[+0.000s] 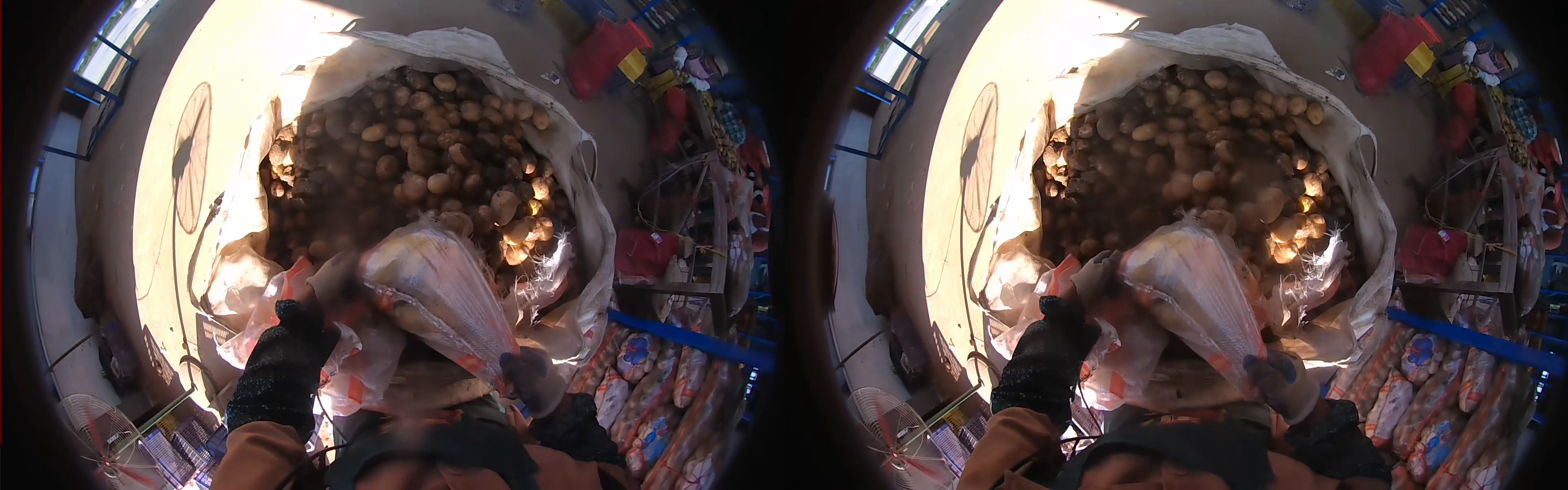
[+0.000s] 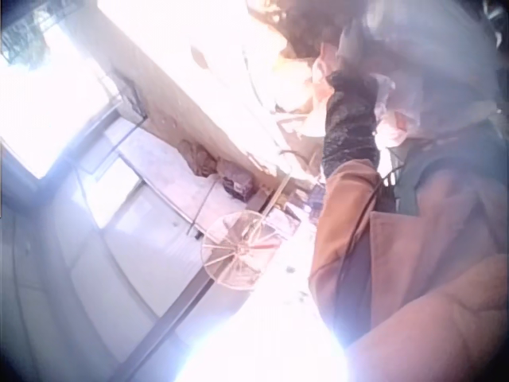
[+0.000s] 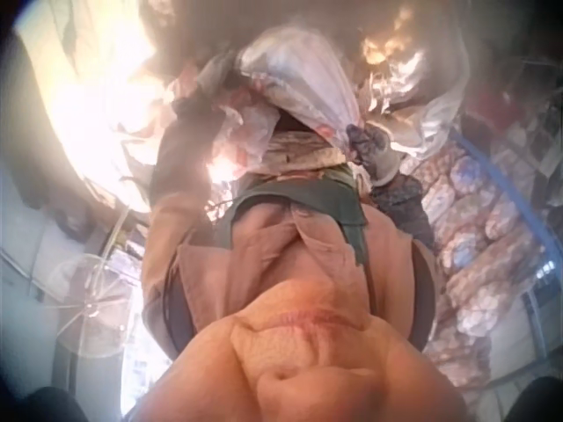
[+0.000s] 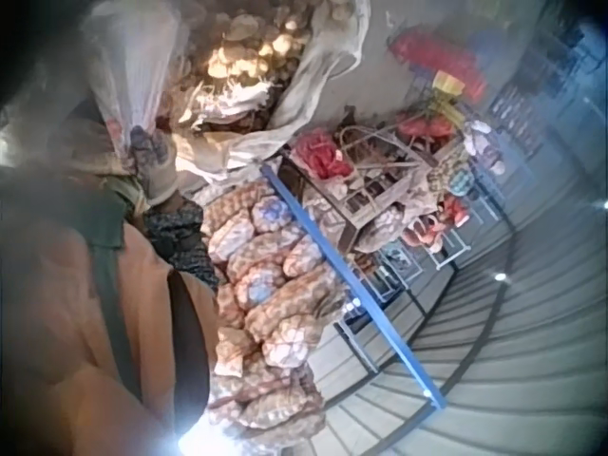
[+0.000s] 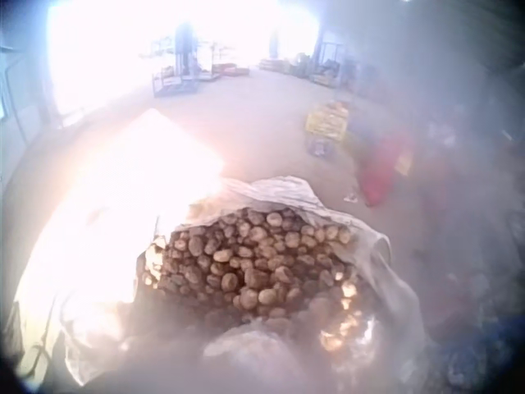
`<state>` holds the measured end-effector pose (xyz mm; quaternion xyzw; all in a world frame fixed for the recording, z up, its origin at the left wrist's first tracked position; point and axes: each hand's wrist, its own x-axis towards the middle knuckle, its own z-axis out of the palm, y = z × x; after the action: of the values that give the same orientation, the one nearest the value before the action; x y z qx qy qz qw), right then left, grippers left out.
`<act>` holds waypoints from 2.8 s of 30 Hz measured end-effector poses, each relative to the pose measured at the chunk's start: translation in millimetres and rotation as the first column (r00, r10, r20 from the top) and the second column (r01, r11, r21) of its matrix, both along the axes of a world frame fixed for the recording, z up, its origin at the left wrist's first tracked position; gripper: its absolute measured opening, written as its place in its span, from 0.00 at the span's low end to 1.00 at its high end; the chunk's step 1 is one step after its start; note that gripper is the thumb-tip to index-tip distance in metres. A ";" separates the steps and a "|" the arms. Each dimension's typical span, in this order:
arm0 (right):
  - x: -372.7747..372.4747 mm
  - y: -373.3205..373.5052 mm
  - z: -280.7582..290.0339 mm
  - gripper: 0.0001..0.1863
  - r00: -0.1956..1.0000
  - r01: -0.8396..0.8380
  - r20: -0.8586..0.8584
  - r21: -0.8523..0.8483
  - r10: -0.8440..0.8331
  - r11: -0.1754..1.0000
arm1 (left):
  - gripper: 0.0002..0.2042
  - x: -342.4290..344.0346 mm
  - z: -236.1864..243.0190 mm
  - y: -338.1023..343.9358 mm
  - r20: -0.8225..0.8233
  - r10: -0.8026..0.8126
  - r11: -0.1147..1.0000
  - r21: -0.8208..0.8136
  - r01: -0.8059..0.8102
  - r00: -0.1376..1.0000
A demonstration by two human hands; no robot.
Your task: The recorder is sorting potatoes from a bulk bag and placing them into smaller plastic bags for distribution.
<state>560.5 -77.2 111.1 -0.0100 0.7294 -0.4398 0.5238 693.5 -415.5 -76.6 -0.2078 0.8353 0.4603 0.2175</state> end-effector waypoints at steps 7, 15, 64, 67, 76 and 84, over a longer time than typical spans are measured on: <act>18.0 5.1 3.9 0.09 0.968 -0.234 -0.116 -0.104 0.222 0.967 | 0.14 21.8 -2.8 17.0 0.275 0.604 0.480 0.624 -0.617 0.748; -6.7 -2.6 51.1 0.15 0.957 -0.018 -0.290 -0.094 -0.010 0.995 | 0.18 21.7 52.4 64.3 0.227 0.758 0.255 0.760 -0.597 0.612; -87.1 166.3 -236.1 0.34 0.735 0.356 -0.675 0.298 -0.069 0.886 | 0.11 74.9 155.7 169.8 0.357 0.702 -0.032 0.880 -0.474 0.616; -83.4 171.4 -241.8 0.32 0.802 0.572 -0.204 -0.015 -0.562 0.820 | 0.10 82.8 149.1 164.4 0.347 0.730 -0.071 0.895 -0.440 0.588; -82.1 119.7 -140.3 0.09 0.580 -0.059 -0.791 0.199 0.196 0.978 | 0.19 112.4 181.5 135.3 0.266 0.895 -0.060 0.867 -0.494 0.358; -59.1 -0.4 9.9 0.08 0.929 0.331 -0.001 -0.440 -0.369 0.835 | 0.20 85.8 195.7 64.9 0.048 0.746 0.298 0.868 -0.398 0.664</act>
<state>501.3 -77.6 121.0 -0.0110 0.6247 -0.6780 0.3871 779.4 -350.6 119.2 -0.2802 0.4044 0.8688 -0.0563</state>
